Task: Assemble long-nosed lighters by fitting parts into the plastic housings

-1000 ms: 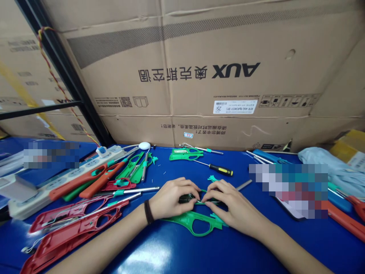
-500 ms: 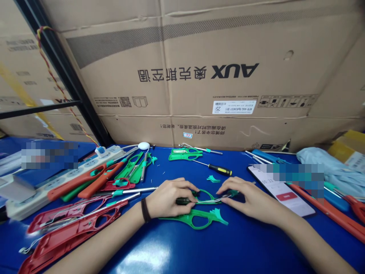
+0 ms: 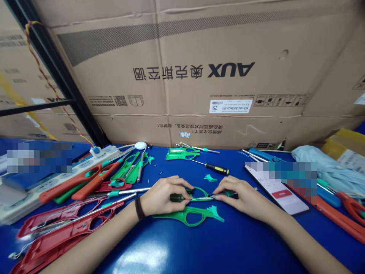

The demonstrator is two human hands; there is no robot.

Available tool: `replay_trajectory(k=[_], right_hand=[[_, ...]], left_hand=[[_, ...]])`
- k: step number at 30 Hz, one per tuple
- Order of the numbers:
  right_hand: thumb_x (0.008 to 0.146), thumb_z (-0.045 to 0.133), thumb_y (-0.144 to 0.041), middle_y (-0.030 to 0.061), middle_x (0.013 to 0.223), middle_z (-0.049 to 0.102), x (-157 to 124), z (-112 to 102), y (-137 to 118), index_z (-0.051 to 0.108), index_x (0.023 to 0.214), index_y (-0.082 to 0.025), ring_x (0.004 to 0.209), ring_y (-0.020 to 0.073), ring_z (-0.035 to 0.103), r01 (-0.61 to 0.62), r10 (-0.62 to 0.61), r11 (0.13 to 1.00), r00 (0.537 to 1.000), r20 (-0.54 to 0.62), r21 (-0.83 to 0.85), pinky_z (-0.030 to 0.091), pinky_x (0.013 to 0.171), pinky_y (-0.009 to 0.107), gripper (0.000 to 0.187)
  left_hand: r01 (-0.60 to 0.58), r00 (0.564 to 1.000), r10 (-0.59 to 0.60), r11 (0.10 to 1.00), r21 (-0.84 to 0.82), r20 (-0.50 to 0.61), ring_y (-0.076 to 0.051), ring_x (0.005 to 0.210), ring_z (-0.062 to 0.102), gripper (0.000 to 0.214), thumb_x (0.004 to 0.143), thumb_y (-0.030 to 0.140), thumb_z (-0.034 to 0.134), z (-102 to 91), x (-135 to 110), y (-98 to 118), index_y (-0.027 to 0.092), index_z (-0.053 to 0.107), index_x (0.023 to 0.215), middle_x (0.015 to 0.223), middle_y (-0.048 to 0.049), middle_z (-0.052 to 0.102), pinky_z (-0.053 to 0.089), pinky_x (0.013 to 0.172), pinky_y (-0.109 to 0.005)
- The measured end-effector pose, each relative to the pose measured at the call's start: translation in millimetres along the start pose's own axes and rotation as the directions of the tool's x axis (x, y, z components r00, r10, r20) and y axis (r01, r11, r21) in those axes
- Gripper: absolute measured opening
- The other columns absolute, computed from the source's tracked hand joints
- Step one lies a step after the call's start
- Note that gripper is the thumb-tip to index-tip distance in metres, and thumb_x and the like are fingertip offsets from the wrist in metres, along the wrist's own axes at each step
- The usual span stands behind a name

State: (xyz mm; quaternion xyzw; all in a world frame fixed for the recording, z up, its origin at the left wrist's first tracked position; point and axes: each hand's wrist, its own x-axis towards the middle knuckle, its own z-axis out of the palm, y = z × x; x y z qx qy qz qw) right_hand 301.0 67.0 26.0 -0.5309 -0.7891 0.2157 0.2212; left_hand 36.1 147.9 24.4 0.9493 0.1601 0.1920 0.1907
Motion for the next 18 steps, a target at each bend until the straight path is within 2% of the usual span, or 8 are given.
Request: replay_trajectory(k=[5, 9, 18], right_hand=[[0.086, 0.060, -0.038, 0.0032, 0.102, 0.059, -3.2, -5.9, 7.5, 0.063, 0.098, -0.026, 0.102, 0.0204, 0.054, -0.022, 0.023, 0.999, 1.000, 0.015, -0.032, 0.042, 0.088, 0.033, 0.018], [0.090, 0.053, -0.038, 0.0030, 0.097, 0.059, -4.2, -7.1, 6.8, 0.062, 0.091, -0.024, 0.095, 0.0194, 0.056, -0.035, 0.036, 0.999, 0.999, 0.019, -0.036, 0.043, 0.083, 0.032, 0.016], [0.092, 0.049, -0.038, 0.0027, 0.098, 0.060, -4.9, -7.9, -3.8, 0.064, 0.096, -0.027, 0.085, 0.0184, 0.059, -0.022, 0.024, 0.997, 0.999, 0.029, -0.077, 0.045, 0.078, 0.031, 0.019]], left_hand=[[0.005, 1.000, -0.005, 1.000, -0.005, -0.004, -0.015, 0.090, 0.064, 0.010, 0.080, 0.021, 0.062, 0.1, 0.7, -1.1, 0.021, 0.070, 0.085, 0.108, -0.0015, 0.068, 0.046, 0.089, -0.031], [0.005, 1.000, -0.005, 1.000, -0.012, -0.008, -0.016, 0.090, 0.064, 0.011, 0.080, 0.022, 0.062, 0.3, 0.8, -1.6, 0.021, 0.071, 0.086, 0.108, -0.0020, 0.068, 0.046, 0.088, -0.031], [0.001, 1.000, -0.001, 0.999, -0.037, -0.017, -0.016, 0.088, 0.066, 0.012, 0.081, 0.024, 0.063, -0.6, 1.3, -4.9, 0.023, 0.072, 0.090, 0.109, -0.0029, 0.069, 0.047, 0.083, -0.030]])
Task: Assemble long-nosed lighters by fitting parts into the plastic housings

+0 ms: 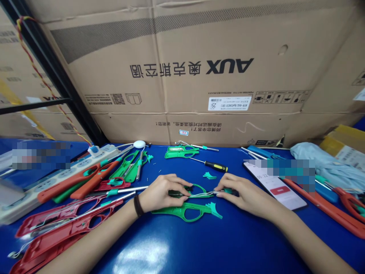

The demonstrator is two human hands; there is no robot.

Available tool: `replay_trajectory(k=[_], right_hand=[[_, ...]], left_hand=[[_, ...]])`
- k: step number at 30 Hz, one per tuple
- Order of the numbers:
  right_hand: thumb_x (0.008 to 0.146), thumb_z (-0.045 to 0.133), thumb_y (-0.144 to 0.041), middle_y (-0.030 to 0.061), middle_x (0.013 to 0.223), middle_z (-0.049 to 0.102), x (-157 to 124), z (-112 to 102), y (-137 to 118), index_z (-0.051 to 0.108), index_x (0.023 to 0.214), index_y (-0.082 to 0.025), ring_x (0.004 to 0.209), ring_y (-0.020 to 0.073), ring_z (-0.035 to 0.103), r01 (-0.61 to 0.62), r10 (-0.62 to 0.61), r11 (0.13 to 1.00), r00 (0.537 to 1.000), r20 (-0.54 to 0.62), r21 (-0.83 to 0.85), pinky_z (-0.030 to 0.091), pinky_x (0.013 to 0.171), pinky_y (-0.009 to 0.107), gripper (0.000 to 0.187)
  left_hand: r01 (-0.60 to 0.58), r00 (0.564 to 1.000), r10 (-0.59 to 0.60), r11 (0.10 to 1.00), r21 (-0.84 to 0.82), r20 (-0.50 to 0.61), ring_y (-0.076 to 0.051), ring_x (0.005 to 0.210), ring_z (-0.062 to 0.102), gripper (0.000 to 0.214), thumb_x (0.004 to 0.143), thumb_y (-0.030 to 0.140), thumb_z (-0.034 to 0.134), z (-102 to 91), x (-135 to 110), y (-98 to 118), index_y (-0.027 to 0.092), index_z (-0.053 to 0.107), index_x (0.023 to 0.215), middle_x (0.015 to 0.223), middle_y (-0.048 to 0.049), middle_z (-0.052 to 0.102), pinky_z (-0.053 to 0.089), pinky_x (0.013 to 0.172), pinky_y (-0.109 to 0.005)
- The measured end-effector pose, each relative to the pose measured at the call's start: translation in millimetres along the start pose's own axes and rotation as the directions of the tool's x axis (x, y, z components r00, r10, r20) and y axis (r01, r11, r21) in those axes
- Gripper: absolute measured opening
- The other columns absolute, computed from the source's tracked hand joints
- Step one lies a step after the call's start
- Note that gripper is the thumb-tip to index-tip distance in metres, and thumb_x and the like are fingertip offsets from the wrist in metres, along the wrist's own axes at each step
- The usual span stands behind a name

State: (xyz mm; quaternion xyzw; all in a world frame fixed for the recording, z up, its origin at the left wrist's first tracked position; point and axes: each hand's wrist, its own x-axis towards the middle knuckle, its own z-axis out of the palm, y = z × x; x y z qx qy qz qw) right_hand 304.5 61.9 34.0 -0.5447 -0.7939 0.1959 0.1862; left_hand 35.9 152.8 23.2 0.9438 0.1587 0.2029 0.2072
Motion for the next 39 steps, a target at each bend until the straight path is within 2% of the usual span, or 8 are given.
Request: replay_trajectory(k=[3, 11, 19, 25, 30, 39], right_hand=[[0.092, 0.048, -0.038, 0.0022, 0.099, 0.059, -1.1, -1.3, -1.1, 0.064, 0.098, -0.028, 0.085, 0.0180, 0.059, -0.001, 0.001, 1.000, 1.000, 0.001, -0.024, 0.044, 0.078, 0.031, 0.019], [0.093, 0.048, -0.037, 0.0023, 0.099, 0.058, 0.5, 4.3, -5.8, 0.062, 0.098, -0.027, 0.087, 0.0182, 0.059, 0.004, -0.005, 0.999, 1.000, 0.008, 0.040, 0.045, 0.080, 0.032, 0.018], [0.092, 0.048, -0.041, 0.0038, 0.101, 0.058, 1.6, 6.0, -8.1, 0.062, 0.098, -0.025, 0.092, 0.0194, 0.058, 0.037, -0.033, 0.995, 0.998, -0.045, 0.090, 0.045, 0.083, 0.033, 0.021], [0.088, 0.054, -0.039, 0.0043, 0.097, 0.060, 0.9, 1.6, 4.0, 0.062, 0.094, -0.024, 0.075, 0.0162, 0.057, -0.026, 0.027, 0.998, 0.999, -0.030, 0.053, 0.046, 0.068, 0.029, 0.018], [0.090, 0.049, -0.039, 0.0036, 0.096, 0.062, 0.3, -1.2, 2.4, 0.064, 0.091, -0.025, 0.085, 0.0186, 0.059, 0.008, -0.007, 1.000, 0.999, -0.049, 0.015, 0.044, 0.076, 0.031, 0.021], [0.092, 0.046, -0.040, 0.0042, 0.093, 0.065, 3.4, 3.4, -1.7, 0.065, 0.090, -0.024, 0.086, 0.0197, 0.060, 0.012, -0.011, 0.999, 0.999, -0.032, 0.042, 0.045, 0.075, 0.030, 0.025]], left_hand=[[0.003, 1.000, -0.003, 1.000, -0.008, 0.002, -0.016, 0.090, 0.065, 0.012, 0.081, 0.023, 0.064, -0.1, -0.3, -0.4, 0.023, 0.072, 0.090, 0.109, -0.0025, 0.069, 0.046, 0.085, -0.030], [-0.008, 1.000, 0.008, 1.000, -0.008, 0.001, -0.016, 0.090, 0.065, 0.010, 0.081, 0.022, 0.064, 0.5, -0.1, -0.2, 0.021, 0.071, 0.089, 0.110, -0.0033, 0.069, 0.046, 0.085, -0.030], [-0.003, 1.000, 0.003, 1.000, -0.014, -0.006, -0.016, 0.089, 0.065, 0.009, 0.081, 0.022, 0.064, 0.6, 0.1, 0.5, 0.021, 0.071, 0.087, 0.108, -0.0027, 0.069, 0.047, 0.084, -0.029], [0.008, 1.000, -0.008, 1.000, -0.007, -0.005, -0.016, 0.091, 0.065, 0.011, 0.082, 0.024, 0.063, 0.9, 0.1, 0.6, 0.021, 0.071, 0.088, 0.108, -0.0031, 0.069, 0.047, 0.087, -0.029], [0.001, 1.000, -0.001, 1.000, 0.004, -0.024, -0.016, 0.092, 0.064, 0.011, 0.081, 0.024, 0.062, 1.3, -0.2, 2.4, 0.021, 0.070, 0.089, 0.108, -0.0034, 0.069, 0.046, 0.090, -0.030], [0.011, 1.000, -0.011, 1.000, 0.022, -0.004, -0.016, 0.092, 0.064, 0.012, 0.083, 0.024, 0.061, 0.7, -1.2, 3.1, 0.021, 0.070, 0.089, 0.109, -0.0041, 0.068, 0.045, 0.091, -0.031]])
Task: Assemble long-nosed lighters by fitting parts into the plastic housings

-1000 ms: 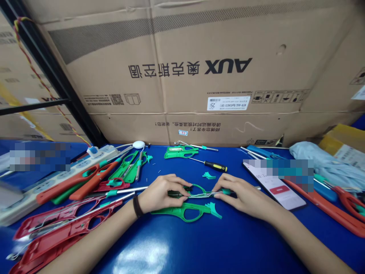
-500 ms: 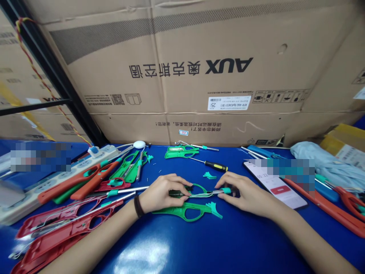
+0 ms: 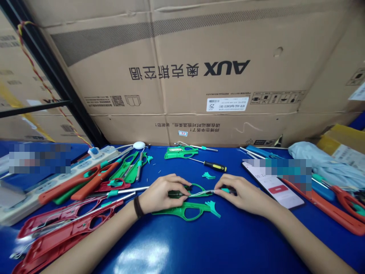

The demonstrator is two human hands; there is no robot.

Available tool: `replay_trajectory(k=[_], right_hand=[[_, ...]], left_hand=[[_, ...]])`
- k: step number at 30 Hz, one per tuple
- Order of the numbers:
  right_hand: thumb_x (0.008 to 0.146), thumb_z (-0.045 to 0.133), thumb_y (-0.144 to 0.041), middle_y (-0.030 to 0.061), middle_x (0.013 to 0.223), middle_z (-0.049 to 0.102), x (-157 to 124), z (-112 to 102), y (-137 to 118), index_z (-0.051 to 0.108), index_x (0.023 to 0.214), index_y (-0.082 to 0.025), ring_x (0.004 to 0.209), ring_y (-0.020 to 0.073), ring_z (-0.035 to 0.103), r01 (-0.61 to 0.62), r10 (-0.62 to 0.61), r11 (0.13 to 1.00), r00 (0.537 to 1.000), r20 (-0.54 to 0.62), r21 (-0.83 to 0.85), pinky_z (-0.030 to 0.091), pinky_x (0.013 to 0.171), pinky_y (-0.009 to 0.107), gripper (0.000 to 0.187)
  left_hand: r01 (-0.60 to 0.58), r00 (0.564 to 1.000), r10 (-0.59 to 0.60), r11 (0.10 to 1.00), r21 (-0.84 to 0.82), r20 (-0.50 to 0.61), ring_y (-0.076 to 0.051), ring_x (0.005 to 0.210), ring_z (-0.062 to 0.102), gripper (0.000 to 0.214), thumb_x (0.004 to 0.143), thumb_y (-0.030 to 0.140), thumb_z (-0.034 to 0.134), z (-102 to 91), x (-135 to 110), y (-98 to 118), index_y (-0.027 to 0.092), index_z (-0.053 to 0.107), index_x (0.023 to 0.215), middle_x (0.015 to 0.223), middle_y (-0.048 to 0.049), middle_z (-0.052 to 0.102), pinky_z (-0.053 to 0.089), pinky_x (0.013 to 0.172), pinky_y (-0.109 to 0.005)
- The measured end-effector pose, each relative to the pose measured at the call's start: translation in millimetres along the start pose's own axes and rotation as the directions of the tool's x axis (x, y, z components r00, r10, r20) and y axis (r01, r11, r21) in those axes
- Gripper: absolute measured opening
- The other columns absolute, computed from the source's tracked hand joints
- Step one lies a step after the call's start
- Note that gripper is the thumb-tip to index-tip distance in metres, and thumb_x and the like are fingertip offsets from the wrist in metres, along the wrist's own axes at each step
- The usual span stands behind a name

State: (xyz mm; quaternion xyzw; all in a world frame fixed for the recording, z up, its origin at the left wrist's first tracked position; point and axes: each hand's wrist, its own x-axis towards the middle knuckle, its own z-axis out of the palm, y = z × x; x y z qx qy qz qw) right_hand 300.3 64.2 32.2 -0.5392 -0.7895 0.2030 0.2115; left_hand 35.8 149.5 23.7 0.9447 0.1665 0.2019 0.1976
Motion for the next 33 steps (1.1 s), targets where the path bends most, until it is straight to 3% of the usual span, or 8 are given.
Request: replay_trajectory(k=[12, 20, 27, 33], right_hand=[[0.092, 0.049, -0.036, 0.0029, 0.094, 0.066, 1.5, 3.5, -1.1, 0.065, 0.092, -0.024, 0.088, 0.0189, 0.061, 0.024, -0.023, 0.999, 0.999, -0.049, 0.031, 0.044, 0.076, 0.029, 0.020], [0.090, 0.051, -0.039, -0.0007, 0.081, 0.067, -1.8, -2.0, -5.1, 0.065, 0.093, -0.024, 0.068, 0.0141, 0.059, -0.042, 0.039, 0.987, 0.999, 0.020, 0.153, 0.041, 0.061, 0.024, 0.021], [0.090, 0.052, -0.037, -0.0003, 0.079, 0.066, 0.3, -1.2, -5.2, 0.065, 0.095, -0.024, 0.067, 0.0138, 0.058, -0.042, 0.041, 0.987, 0.999, 0.010, 0.158, 0.040, 0.060, 0.023, 0.020], [0.090, 0.052, -0.035, -0.0008, 0.077, 0.066, -0.3, -0.5, -2.9, 0.064, 0.095, -0.023, 0.066, 0.0135, 0.057, -0.031, 0.030, 0.986, 1.000, 0.006, 0.165, 0.039, 0.059, 0.022, 0.018]], left_hand=[[0.007, 1.000, -0.007, 1.000, -0.014, 0.004, -0.016, 0.094, 0.064, 0.011, 0.082, 0.023, 0.062, -1.4, 1.6, 2.8, 0.022, 0.070, 0.089, 0.108, -0.0027, 0.068, 0.046, 0.090, -0.031], [0.001, 1.000, -0.001, 1.000, -0.010, -0.010, -0.016, 0.096, 0.063, 0.014, 0.083, 0.024, 0.061, -0.8, 0.0, 0.7, 0.022, 0.069, 0.094, 0.109, -0.0028, 0.067, 0.047, 0.090, -0.031], [0.080, 0.993, -0.074, 0.995, 0.061, -0.092, -0.017, 0.098, 0.062, 0.026, 0.078, 0.033, 0.067, -3.5, 10.2, 13.3, 0.025, 0.067, 0.103, 0.111, -0.0006, 0.066, 0.049, 0.088, -0.031], [0.067, 0.996, -0.072, 0.992, 0.104, 0.049, -0.021, 0.102, 0.056, 0.020, 0.079, 0.034, 0.067, 12.1, 38.1, 27.3, 0.023, 0.067, 0.095, 0.109, -0.0022, 0.063, 0.049, 0.083, -0.033]])
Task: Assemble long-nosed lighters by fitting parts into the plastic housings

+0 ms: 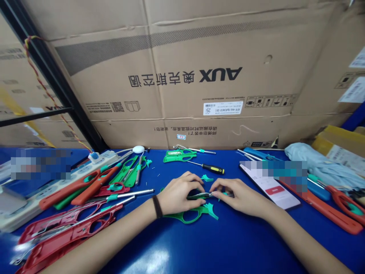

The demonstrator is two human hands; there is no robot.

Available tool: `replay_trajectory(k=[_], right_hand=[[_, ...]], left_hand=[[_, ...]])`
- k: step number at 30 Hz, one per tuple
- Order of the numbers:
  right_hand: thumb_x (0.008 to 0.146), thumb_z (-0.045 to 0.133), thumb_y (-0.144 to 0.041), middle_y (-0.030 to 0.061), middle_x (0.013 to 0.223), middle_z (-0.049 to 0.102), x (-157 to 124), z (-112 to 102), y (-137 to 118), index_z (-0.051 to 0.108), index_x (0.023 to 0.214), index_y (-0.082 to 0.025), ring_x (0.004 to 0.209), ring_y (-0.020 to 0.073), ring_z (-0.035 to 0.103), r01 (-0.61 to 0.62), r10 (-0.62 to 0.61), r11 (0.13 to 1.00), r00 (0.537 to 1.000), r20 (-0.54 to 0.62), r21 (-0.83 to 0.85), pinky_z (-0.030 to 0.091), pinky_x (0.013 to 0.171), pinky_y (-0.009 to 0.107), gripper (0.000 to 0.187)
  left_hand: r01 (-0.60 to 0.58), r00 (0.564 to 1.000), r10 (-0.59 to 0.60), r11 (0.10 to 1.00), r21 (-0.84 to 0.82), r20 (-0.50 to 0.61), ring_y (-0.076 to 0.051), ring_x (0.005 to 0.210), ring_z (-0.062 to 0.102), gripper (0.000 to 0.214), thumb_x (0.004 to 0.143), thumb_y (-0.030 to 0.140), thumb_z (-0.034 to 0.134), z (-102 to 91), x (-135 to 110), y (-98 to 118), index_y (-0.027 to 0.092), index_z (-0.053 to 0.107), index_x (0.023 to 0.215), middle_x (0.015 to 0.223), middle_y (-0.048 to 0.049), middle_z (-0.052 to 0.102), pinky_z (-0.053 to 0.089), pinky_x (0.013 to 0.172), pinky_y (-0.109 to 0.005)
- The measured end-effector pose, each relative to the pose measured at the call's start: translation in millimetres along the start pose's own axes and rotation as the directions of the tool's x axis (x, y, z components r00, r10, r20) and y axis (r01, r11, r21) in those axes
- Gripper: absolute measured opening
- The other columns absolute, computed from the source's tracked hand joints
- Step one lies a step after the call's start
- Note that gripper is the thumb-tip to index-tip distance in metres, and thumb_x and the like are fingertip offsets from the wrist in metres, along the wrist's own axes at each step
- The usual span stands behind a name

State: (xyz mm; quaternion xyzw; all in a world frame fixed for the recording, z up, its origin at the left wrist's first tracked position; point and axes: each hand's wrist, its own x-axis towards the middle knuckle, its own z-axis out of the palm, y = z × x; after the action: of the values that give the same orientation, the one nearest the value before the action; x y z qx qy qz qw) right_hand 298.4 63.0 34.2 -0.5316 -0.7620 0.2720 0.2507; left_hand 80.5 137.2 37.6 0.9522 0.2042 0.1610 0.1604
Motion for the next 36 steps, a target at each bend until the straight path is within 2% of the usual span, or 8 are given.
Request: replay_trajectory(k=[4, 8, 20, 26, 31, 36], right_hand=[[0.090, 0.051, -0.036, -0.0017, 0.073, 0.063, 0.8, 0.5, 1.5, 0.063, 0.092, -0.022, 0.062, 0.0125, 0.055, -0.003, 0.003, 1.000, 1.000, -0.014, -0.007, 0.037, 0.058, 0.022, 0.018], [0.089, 0.052, -0.038, -0.0018, 0.070, 0.061, 2.3, 2.2, 3.3, 0.061, 0.085, -0.021, 0.058, 0.0121, 0.052, -0.027, 0.026, 0.999, 0.999, -0.033, -0.023, 0.036, 0.056, 0.022, 0.020], [0.091, 0.049, -0.034, -0.0016, 0.081, 0.059, 5.0, 9.7, 4.1, 0.050, 0.078, -0.023, 0.075, 0.0154, 0.055, -0.004, -0.010, 0.986, 0.997, -0.082, -0.168, 0.038, 0.065, 0.025, 0.018], [0.089, 0.052, -0.032, -0.0003, 0.093, 0.057, 0.0, 9.4, 0.8, 0.052, 0.086, -0.025, 0.083, 0.0167, 0.057, -0.011, -0.001, 0.979, 0.998, -0.061, -0.204, 0.042, 0.068, 0.027, 0.007], [0.091, 0.050, -0.030, 0.0006, 0.095, 0.058, -1.2, 6.2, 0.5, 0.056, 0.090, -0.025, 0.085, 0.0170, 0.058, 0.019, -0.030, 0.972, 0.999, -0.043, -0.235, 0.043, 0.073, 0.028, 0.009], [0.090, 0.051, -0.028, 0.0022, 0.094, 0.061, -0.4, 9.6, -2.9, 0.058, 0.086, -0.024, 0.094, 0.0200, 0.056, 0.068, -0.108, 0.942, 0.988, -0.107, -0.329, 0.042, 0.081, 0.033, 0.009]], left_hand=[[-0.021, 1.000, 0.018, 0.984, -0.178, -0.016, -0.019, 0.098, 0.057, 0.012, 0.080, 0.026, 0.067, 8.4, 8.1, -9.4, 0.019, 0.066, 0.089, 0.105, -0.0045, 0.062, 0.046, 0.087, -0.031], [-0.067, 0.997, 0.052, 0.937, -0.342, -0.053, -0.015, 0.092, 0.061, 0.010, 0.085, 0.026, 0.063, 11.5, 6.7, -18.8, 0.017, 0.066, 0.087, 0.098, -0.0044, 0.065, 0.046, 0.085, -0.027], [-0.039, 0.998, 0.017, 0.938, -0.345, -0.066, -0.014, 0.081, 0.063, 0.014, 0.087, 0.027, 0.061, 17.4, 4.8, -20.4, 0.017, 0.069, 0.085, 0.086, -0.0031, 0.070, 0.046, 0.076, -0.023], [-0.046, 0.997, 0.021, 0.939, -0.340, -0.077, -0.015, 0.081, 0.063, 0.012, 0.086, 0.026, 0.061, 17.4, 3.8, -19.6, 0.017, 0.069, 0.085, 0.086, -0.0035, 0.070, 0.046, 0.076, -0.024], [-0.069, 0.994, 0.038, 0.941, -0.331, -0.098, -0.014, 0.081, 0.063, 0.012, 0.086, 0.026, 0.062, 17.5, 3.4, -18.5, 0.017, 0.070, 0.085, 0.085, -0.0031, 0.070, 0.046, 0.076, -0.023], [-0.081, 0.993, 0.051, 0.946, -0.313, -0.102, -0.014, 0.081, 0.063, 0.014, 0.088, 0.027, 0.060, 18.4, 3.0, -18.4, 0.016, 0.070, 0.086, 0.086, -0.0037, 0.070, 0.046, 0.077, -0.023]])
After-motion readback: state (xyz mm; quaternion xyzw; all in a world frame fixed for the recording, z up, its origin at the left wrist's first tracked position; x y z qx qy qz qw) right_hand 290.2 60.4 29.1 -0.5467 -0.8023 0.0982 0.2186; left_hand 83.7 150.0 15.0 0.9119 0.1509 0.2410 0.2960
